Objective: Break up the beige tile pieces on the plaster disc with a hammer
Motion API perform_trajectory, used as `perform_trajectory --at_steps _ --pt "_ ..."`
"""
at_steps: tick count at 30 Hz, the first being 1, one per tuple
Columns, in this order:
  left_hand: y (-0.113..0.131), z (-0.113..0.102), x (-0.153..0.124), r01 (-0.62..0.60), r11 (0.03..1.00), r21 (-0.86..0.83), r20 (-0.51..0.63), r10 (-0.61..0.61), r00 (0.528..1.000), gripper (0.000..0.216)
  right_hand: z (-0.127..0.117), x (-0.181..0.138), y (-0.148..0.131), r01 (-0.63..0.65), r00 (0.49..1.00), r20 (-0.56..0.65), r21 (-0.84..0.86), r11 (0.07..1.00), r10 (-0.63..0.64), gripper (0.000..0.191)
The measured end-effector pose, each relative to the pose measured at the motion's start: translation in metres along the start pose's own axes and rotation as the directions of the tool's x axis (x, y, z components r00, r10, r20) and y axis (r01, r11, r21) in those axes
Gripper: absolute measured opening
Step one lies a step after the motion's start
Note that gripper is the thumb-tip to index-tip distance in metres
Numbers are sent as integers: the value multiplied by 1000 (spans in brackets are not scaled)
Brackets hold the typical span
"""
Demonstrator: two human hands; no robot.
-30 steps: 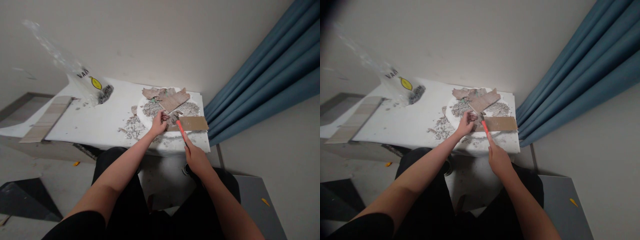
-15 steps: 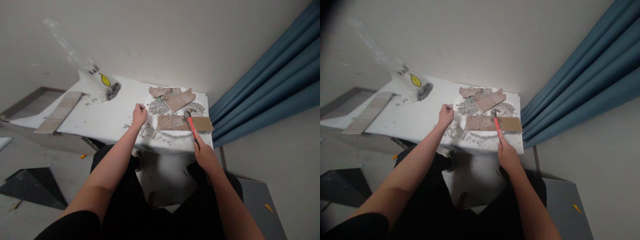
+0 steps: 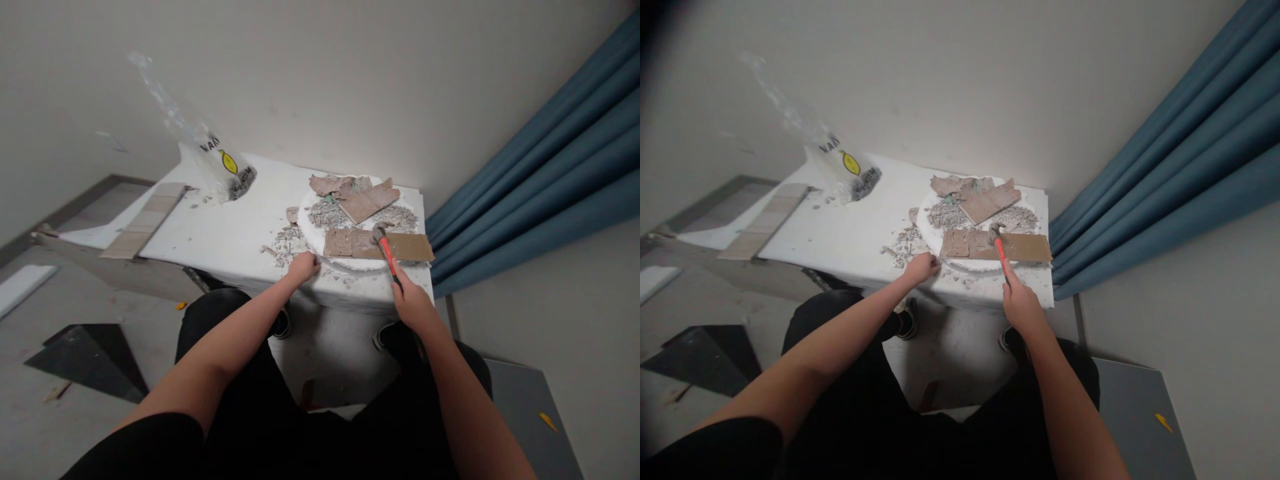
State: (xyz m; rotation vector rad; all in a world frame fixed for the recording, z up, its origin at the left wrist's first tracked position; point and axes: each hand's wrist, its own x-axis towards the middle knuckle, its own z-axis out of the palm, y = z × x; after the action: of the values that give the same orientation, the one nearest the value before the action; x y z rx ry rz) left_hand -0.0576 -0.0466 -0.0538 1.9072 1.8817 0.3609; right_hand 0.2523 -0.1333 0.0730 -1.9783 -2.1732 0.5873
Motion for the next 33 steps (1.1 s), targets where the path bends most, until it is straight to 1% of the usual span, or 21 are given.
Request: perform_trajectory --at_steps 2,4,7,9,11,13,15,17,19,22,25,28,33 --pt "-1 -4 1 3 1000 22 -19 -2 1000 22 -1 0 0 -13 1000 5 15 1000 13 70" --pt "-4 -14 6 44 998 44 -32 -43 999 14 0 0 0 -15 1000 2 34 999 15 70" --pt "-9 -38 16 175 982 73 -76 -170 983 9 1 1 1 8 1000 0 49 999 -8 69" --pt "-8 -56 21 251 966 69 -147 -239 960 6 2 1 2 9 1000 7 34 999 -9 69" --pt "-2 -69 26 263 965 14 -230 -253 940 10 3 1 2 0 1000 16 9 1000 -1 70" --pt "9 -75 31 207 974 -93 -284 -226 932 20 3 1 1 -3 1000 23 -3 1000 3 69" --pt "26 -71 36 91 971 -221 -306 -157 939 25 2 1 0 -2 1000 30 -4 1000 2 69" --pt "46 -61 40 -51 944 -326 -308 -55 950 19 0 1 -1 -10 999 39 -6 1000 10 68" --pt "65 -49 43 -147 899 -413 -274 31 961 11 0 1 -1 -18 999 44 -11 1000 18 68" --pt "87 -32 46 -246 837 -489 -205 164 965 12 0 1 1 -10 999 43 -4 1000 10 69" --pt "97 -21 48 -287 818 -499 -183 224 957 15 0 1 3 11 999 36 15 1000 -11 69" --pt "99 -17 50 -283 831 -479 -186 219 958 15 1 1 4 20 999 35 23 1000 -21 69" --pt "100 -16 51 -283 835 -472 -195 214 957 14 1 2 5 17 999 39 30 999 -18 69"
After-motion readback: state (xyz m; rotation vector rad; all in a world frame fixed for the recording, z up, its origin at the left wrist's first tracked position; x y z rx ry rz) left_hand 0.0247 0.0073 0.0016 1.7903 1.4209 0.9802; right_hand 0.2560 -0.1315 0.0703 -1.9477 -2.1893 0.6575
